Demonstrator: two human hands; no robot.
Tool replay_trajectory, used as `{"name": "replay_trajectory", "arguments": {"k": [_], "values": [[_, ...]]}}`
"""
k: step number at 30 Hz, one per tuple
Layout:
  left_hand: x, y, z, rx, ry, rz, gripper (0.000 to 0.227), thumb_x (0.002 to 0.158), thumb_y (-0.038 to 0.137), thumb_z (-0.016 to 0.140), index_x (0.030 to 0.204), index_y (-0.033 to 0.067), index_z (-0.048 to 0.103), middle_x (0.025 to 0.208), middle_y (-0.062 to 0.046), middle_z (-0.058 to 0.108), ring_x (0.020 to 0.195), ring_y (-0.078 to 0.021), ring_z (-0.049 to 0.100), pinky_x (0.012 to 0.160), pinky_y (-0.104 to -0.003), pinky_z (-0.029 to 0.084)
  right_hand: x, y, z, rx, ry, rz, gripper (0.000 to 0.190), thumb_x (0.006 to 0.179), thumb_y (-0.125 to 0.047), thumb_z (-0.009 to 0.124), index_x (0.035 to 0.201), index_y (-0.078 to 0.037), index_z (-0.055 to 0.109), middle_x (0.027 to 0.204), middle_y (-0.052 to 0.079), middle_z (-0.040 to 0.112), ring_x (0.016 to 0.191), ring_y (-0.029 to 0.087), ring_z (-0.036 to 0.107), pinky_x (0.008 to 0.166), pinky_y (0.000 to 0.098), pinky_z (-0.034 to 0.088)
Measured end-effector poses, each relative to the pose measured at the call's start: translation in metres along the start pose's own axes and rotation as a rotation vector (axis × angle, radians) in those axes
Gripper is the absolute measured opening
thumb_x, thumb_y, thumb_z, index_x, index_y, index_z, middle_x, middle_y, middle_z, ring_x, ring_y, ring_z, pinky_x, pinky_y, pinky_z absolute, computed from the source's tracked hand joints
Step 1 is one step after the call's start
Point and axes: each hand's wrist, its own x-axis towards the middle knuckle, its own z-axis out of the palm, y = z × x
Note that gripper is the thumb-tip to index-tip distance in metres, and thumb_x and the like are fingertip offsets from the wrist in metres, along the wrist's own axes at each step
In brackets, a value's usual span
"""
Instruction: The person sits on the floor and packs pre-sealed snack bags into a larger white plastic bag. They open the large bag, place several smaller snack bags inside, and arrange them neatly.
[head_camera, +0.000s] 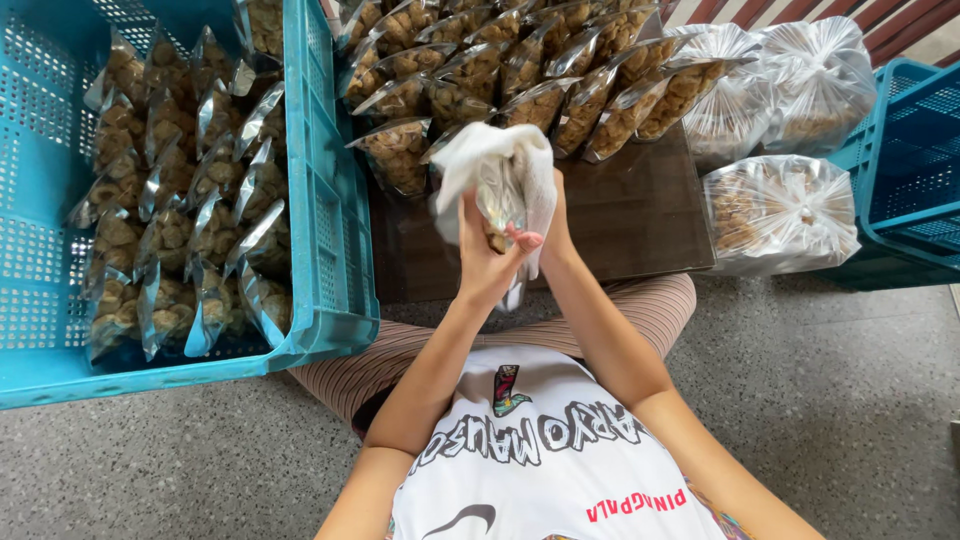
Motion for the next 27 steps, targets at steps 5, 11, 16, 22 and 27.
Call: {"name": "replay_trajectory", "arguments": {"k": [5,11,16,22,27], "values": [[0.029,0.014,-0.009,0.011,0.142,-0.088,0.098,0.088,0.065,0.074,0.153,-0.0001,0.040,0.138,-0.013,0.053,0.129,-0.0257,0.056,0.108,-0.040,0.050,-0.052,0.046,0.013,-0.524,0.099,-0.236,0.051,0.102,-0.017,0.063,0.146,0.002,0.044,0.137,0.011,0.057,0.124,0.018,0.057,0.104,0.0341,0.048],[0.029,0.012,-0.014,-0.110,-0.030,-0.098,0.102,0.091,0.080,0.055,0.155,0.0019,0.039,0.148,-0.011,0.050,0.143,-0.0231,0.050,0.120,-0.038,0.041,-0.051,0.021,0.016,-0.622,-0.029,-0.345,0.049,0.104,-0.023,0.072,0.140,0.004,0.051,0.131,0.013,0.061,0.118,0.018,0.060,0.101,0.0332,0.051],[0.013,0.013,0.001,-0.135,0.078,-0.025,0.098,0.089,0.065,0.075,0.151,-0.0005,0.036,0.137,-0.013,0.049,0.127,-0.0220,0.054,0.106,-0.038,0.049,-0.048,0.003,0.040,-0.349,-0.040,-0.286,0.052,0.102,-0.027,0.070,0.142,-0.003,0.047,0.131,0.008,0.060,0.118,0.014,0.060,0.100,0.0305,0.053],[0.042,-0.010,-0.022,-0.393,0.246,-0.138,0.087,0.096,0.059,0.070,0.152,-0.0010,0.043,0.115,-0.015,0.049,0.104,-0.0230,0.050,0.092,-0.035,0.045,-0.081,-0.029,0.104,-0.790,0.099,-0.206,0.043,0.101,-0.013,0.066,0.140,-0.001,0.052,0.116,0.007,0.068,0.104,0.013,0.062,0.094,0.0283,0.053],[0.053,-0.037,-0.037,-0.715,0.346,-0.132,0.081,0.092,0.061,0.065,0.145,0.0091,0.035,0.137,-0.010,0.049,0.125,-0.0245,0.054,0.105,-0.042,0.048,-0.081,-0.041,0.100,-0.647,0.183,-0.163,0.047,0.094,-0.003,0.058,0.140,0.000,0.046,0.118,0.007,0.065,0.104,0.014,0.061,0.097,0.0286,0.050]]}}
